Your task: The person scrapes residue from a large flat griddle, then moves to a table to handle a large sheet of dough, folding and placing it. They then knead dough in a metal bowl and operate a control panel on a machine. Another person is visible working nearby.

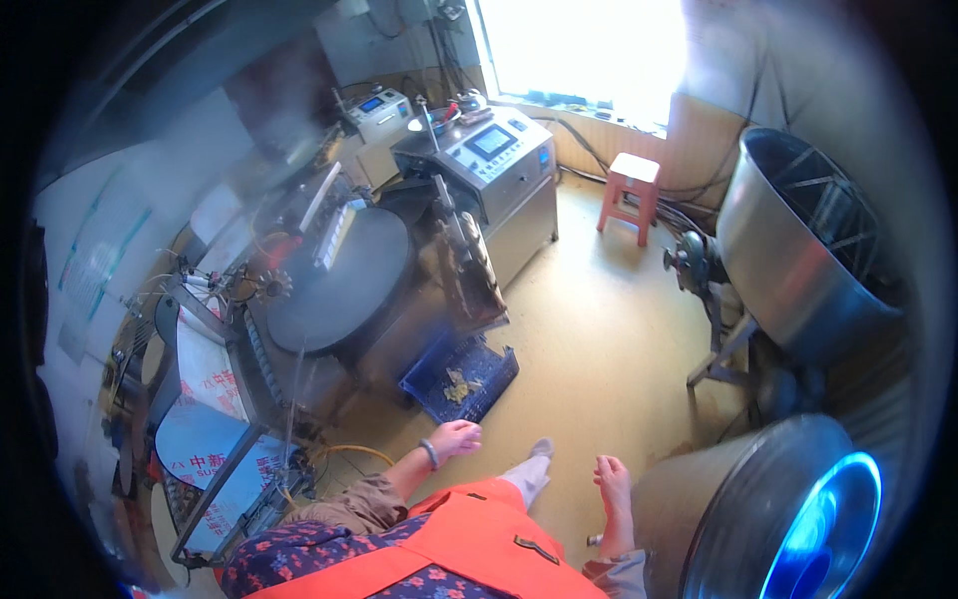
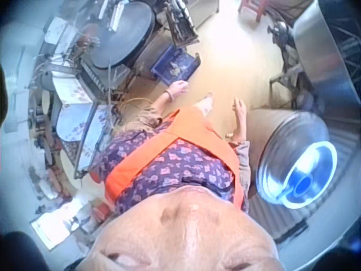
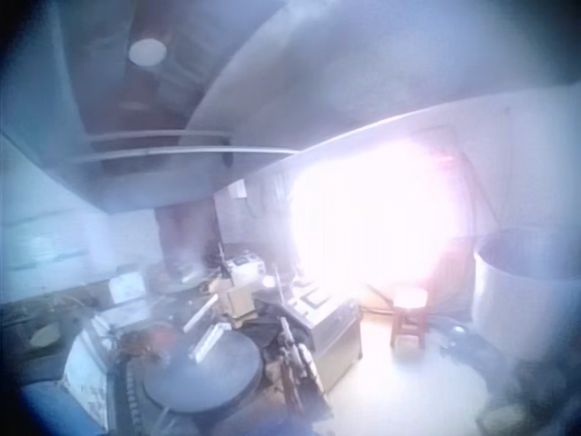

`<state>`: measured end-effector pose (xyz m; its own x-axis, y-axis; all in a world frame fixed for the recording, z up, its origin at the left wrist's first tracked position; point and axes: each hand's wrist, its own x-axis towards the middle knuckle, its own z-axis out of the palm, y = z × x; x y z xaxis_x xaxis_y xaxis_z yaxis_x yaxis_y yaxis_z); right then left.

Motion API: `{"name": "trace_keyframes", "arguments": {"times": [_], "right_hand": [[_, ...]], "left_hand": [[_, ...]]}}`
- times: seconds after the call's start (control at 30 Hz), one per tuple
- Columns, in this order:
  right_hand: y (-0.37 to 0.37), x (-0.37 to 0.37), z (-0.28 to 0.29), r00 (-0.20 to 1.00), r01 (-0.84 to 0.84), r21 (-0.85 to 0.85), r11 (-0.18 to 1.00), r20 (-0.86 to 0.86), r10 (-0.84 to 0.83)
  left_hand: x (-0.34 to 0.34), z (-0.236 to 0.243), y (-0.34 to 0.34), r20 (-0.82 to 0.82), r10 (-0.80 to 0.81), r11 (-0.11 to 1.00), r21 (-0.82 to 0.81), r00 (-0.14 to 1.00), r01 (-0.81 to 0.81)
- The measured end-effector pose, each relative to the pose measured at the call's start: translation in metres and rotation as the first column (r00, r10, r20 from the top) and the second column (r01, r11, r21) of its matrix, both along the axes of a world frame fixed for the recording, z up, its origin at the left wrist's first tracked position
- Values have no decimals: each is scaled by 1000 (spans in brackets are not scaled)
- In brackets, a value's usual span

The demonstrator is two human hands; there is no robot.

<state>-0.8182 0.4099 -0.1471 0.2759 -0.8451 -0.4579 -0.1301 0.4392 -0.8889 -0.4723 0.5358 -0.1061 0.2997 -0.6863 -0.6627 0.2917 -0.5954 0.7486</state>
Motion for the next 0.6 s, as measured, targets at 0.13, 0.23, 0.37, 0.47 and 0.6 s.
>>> {"name": "trace_keyframes", "arguments": {"times": [0.13,0.23,0.37,0.47,0.6], "right_hand": [[-91,6,-9,999,10,4,1000,-40,-10],[-175,10,2,993,44,-11,999,-111,-45],[-270,15,27,990,49,-32,998,-127,-53],[-326,23,36,992,120,12,993,-45,-119],[-408,52,41,994,22,7,1000,-103,-21]], "left_hand": [[7,16,-133,-217,-65,990,-137,974,35],[19,37,-234,-516,-17,923,-338,857,-186],[48,67,-337,-802,-141,763,-462,581,-452],[73,83,-402,-853,-226,628,-497,470,-599],[102,104,-461,-796,-171,538,-570,581,-621]]}}
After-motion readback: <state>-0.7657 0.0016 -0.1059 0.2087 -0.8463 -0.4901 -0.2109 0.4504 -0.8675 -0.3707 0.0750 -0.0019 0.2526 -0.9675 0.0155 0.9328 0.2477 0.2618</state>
